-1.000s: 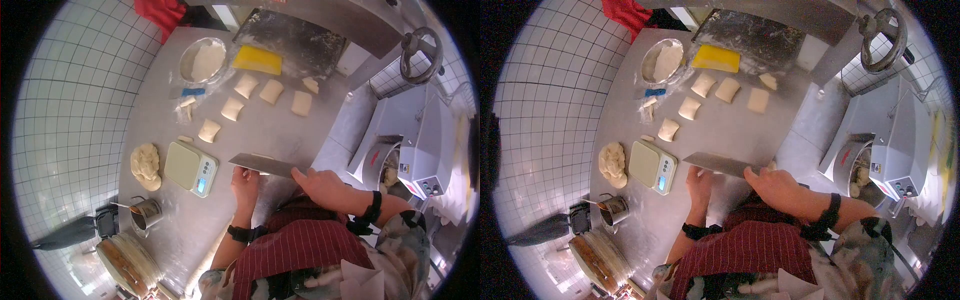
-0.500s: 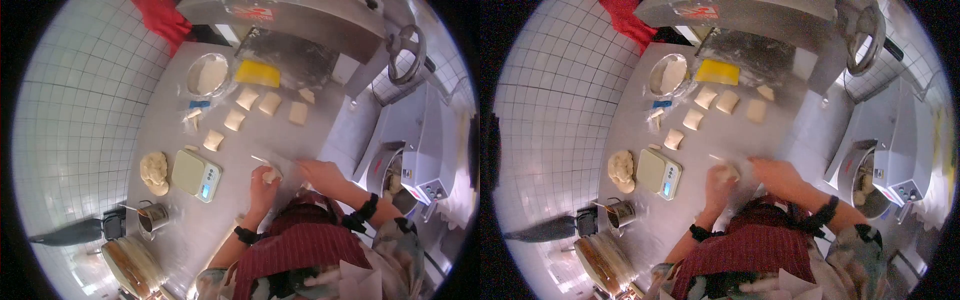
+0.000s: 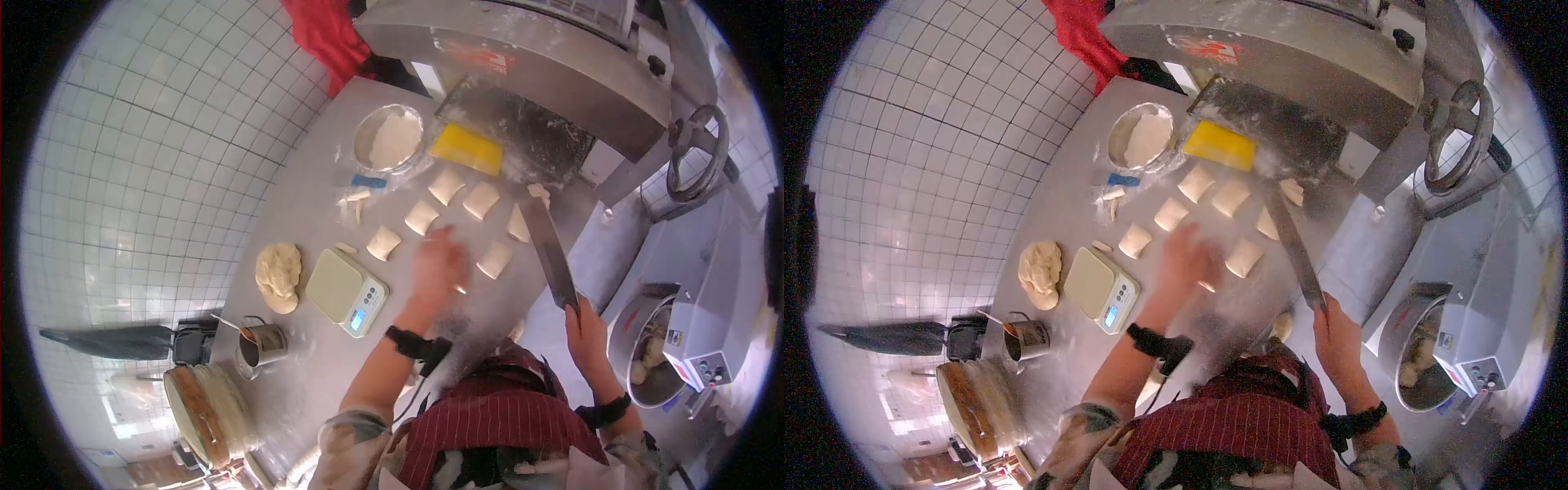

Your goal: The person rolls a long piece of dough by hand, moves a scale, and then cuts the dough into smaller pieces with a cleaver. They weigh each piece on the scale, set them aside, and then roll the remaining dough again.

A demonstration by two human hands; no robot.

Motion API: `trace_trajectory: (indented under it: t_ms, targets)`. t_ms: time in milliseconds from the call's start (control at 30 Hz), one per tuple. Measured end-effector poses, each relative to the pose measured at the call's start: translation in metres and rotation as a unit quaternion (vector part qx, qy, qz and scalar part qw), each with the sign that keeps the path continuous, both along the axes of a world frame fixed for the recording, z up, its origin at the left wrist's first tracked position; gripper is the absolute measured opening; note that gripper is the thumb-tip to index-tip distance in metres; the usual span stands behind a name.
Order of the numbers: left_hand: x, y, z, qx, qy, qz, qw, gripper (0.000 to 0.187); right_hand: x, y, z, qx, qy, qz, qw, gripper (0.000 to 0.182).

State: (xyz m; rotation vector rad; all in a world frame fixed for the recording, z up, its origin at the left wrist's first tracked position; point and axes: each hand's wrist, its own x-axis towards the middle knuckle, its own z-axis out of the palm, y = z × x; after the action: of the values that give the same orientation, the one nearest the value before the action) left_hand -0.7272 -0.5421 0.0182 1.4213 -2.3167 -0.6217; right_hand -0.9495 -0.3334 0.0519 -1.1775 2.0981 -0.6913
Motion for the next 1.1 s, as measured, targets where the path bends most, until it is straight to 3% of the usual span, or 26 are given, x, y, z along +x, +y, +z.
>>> trace_trajectory:
  t_ms: [67,167,233,300,333,367,433,467,533,567,633,700,767,833,933,1100]
  targets:
    - [0.041,-0.025,-0.004,-0.142,-0.098,0.055,0.983,0.049,0.002,0.003,-0.004,-0.014,-0.006,0.002,1.000,0.032]
    - [0.077,-0.047,-0.007,-0.194,-0.134,0.102,0.966,0.055,0.010,0.005,-0.003,-0.032,-0.012,0.024,0.999,0.033]
    - [0.090,-0.061,-0.022,-0.046,-0.199,0.098,0.974,0.063,0.016,0.007,-0.003,-0.038,-0.009,0.038,0.999,0.033]
    - [0.091,-0.065,-0.020,-0.027,-0.185,0.105,0.977,0.061,0.022,0.011,-0.004,-0.050,0.056,0.146,0.986,0.036]
    - [0.091,-0.066,-0.018,-0.003,-0.175,0.114,0.978,0.060,0.026,0.011,0.001,0.001,0.080,0.192,0.978,0.040]
    - [0.096,-0.064,-0.020,-0.004,-0.169,0.110,0.979,0.060,0.029,0.012,0.010,0.002,0.085,0.187,0.979,0.040]
    - [0.111,-0.060,-0.022,0.043,0.016,0.152,0.987,0.050,0.035,0.014,0.023,0.081,0.112,0.313,0.940,0.045]
    - [0.121,-0.060,-0.023,0.045,0.019,0.152,0.987,0.050,0.037,0.016,0.018,0.094,0.129,0.353,0.922,0.050]
    - [0.141,-0.051,-0.016,0.174,0.223,0.224,0.933,0.043,0.045,0.022,0.012,0.066,0.149,0.385,0.909,0.050]
    - [0.146,-0.046,-0.018,0.175,0.225,0.228,0.931,0.043,0.050,0.024,0.010,0.035,0.168,0.413,0.894,0.050]
    - [0.144,-0.042,-0.020,0.134,0.153,0.190,0.960,0.043,0.063,0.026,0.002,0.005,0.196,0.421,0.886,0.050]
    - [0.122,-0.034,-0.024,-0.012,0.083,0.113,0.990,0.047,0.074,0.022,0.001,-0.026,0.227,0.423,0.877,0.050]
    - [0.083,-0.015,-0.005,-0.045,0.041,0.078,0.995,0.052,0.083,0.017,0.004,-0.024,0.246,0.417,0.875,0.048]
    - [0.064,-0.009,-0.020,0.030,0.030,0.031,0.999,0.056,0.088,0.016,-0.002,-0.032,0.261,0.405,0.876,0.048]
    - [0.046,0.006,-0.034,-0.037,-0.021,-0.016,0.999,0.057,0.094,0.010,-0.010,-0.044,0.270,0.383,0.882,0.047]
    - [0.046,-0.010,-0.084,-0.024,0.043,-0.017,0.999,0.056,0.107,0.011,-0.030,-0.061,0.275,0.354,0.892,0.046]
